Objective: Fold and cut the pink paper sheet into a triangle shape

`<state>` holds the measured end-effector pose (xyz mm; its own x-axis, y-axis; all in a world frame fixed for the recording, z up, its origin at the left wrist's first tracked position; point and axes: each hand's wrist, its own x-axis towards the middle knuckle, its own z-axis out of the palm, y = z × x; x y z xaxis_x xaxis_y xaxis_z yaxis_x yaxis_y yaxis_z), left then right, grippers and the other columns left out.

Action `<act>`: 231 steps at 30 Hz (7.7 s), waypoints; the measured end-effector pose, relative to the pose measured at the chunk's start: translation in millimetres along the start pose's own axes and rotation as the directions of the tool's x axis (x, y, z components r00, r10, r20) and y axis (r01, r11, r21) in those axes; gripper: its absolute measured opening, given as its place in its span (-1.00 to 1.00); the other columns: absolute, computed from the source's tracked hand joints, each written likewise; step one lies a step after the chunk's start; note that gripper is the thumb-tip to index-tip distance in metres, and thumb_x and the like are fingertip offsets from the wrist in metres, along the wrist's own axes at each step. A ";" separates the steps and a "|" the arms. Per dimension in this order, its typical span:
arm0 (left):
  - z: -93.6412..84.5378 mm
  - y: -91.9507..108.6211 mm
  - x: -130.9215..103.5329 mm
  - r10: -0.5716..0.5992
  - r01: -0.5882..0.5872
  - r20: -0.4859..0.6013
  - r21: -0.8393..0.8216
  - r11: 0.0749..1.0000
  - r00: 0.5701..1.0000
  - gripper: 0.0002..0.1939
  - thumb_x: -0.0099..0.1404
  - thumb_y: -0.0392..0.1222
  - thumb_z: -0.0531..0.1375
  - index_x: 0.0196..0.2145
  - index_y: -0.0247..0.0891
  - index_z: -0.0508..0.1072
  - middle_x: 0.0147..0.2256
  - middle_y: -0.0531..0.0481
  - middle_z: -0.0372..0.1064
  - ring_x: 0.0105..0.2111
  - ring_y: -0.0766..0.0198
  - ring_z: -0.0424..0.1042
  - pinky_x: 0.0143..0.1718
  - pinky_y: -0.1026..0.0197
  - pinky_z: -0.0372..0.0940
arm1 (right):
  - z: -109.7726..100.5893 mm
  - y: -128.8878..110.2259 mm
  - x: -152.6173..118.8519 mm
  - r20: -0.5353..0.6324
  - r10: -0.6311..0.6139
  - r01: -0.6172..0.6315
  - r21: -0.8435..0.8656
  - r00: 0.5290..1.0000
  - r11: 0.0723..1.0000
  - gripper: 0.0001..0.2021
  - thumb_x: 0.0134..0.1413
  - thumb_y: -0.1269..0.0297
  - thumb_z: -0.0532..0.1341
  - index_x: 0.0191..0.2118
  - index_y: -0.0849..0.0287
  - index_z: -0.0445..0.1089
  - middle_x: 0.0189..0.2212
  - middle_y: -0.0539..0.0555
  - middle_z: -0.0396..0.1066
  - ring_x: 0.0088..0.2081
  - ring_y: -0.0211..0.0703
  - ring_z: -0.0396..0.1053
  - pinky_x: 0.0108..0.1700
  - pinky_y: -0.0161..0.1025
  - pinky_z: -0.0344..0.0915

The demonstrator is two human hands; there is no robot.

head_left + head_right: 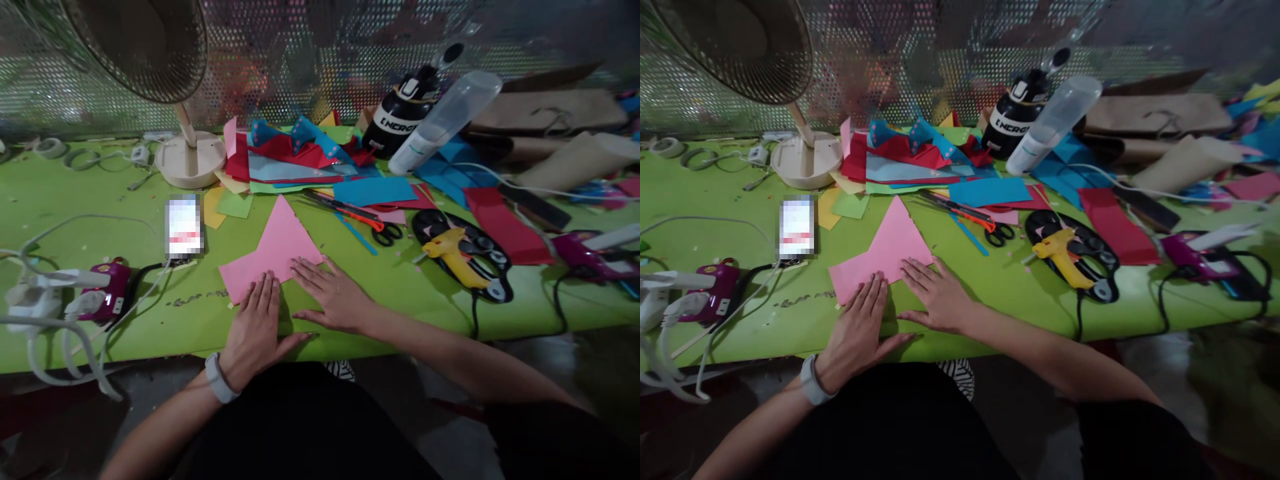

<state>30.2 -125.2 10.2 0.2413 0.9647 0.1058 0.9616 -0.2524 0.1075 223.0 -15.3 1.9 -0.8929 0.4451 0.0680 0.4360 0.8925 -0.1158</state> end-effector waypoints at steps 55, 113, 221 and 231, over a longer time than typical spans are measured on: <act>-22.8 -80.4 -42.4 0.216 -0.220 0.041 0.139 0.966 0.975 -0.04 0.28 0.41 -0.02 0.41 -0.25 -0.17 0.38 -0.17 -0.12 0.38 0.02 -0.10 0.36 -0.03 -0.23 | -52.3 67.1 46.6 0.338 0.245 -0.414 0.653 0.909 0.634 -0.70 0.01 0.03 0.31 -0.33 0.20 0.45 -0.41 0.07 0.51 -0.41 -0.21 0.41 -0.37 -0.30 0.26; -51.9 -104.7 28.3 -0.196 0.708 0.783 -0.386 0.591 0.591 -0.47 0.03 0.28 0.29 -0.70 -0.24 0.36 -0.75 0.01 0.32 -0.71 0.32 0.32 -0.60 0.27 0.24 | -32.0 69.2 76.4 0.611 0.086 -0.599 0.723 0.787 0.345 -0.65 -0.14 0.19 0.47 -0.40 0.22 0.30 -0.66 -0.07 0.40 -0.66 -0.31 0.38 -0.60 -0.38 0.34; 7.6 -63.9 77.3 0.137 -0.137 0.084 -0.006 0.991 0.987 -0.40 0.48 0.08 -0.19 0.40 -0.06 -0.15 0.41 -0.05 -0.22 0.41 0.07 -0.27 0.35 -0.23 -0.26 | -9.7 74.1 -50.9 -0.240 0.218 -0.147 0.284 0.946 0.948 -0.70 0.32 0.17 0.10 0.05 0.04 0.47 -0.17 0.14 0.47 -0.12 -0.05 0.43 -0.07 -0.08 0.44; 6.6 -46.5 88.8 0.085 -0.075 0.115 -0.092 0.993 0.990 -0.38 0.49 0.08 -0.22 0.41 -0.06 -0.26 0.42 -0.01 -0.27 0.41 0.04 -0.30 0.36 -0.24 -0.27 | -5.6 90.6 -56.6 -0.290 0.248 -0.180 0.242 0.924 0.954 -0.70 0.31 0.16 0.11 0.06 0.02 0.47 -0.14 0.15 0.47 -0.10 -0.01 0.43 -0.07 -0.02 0.43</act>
<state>7.8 -27.4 8.1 0.3360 0.9418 -0.0001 0.9248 -0.3299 0.1897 313.6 40.8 -7.0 -0.6848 0.6538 0.3219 0.5490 0.7533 -0.3621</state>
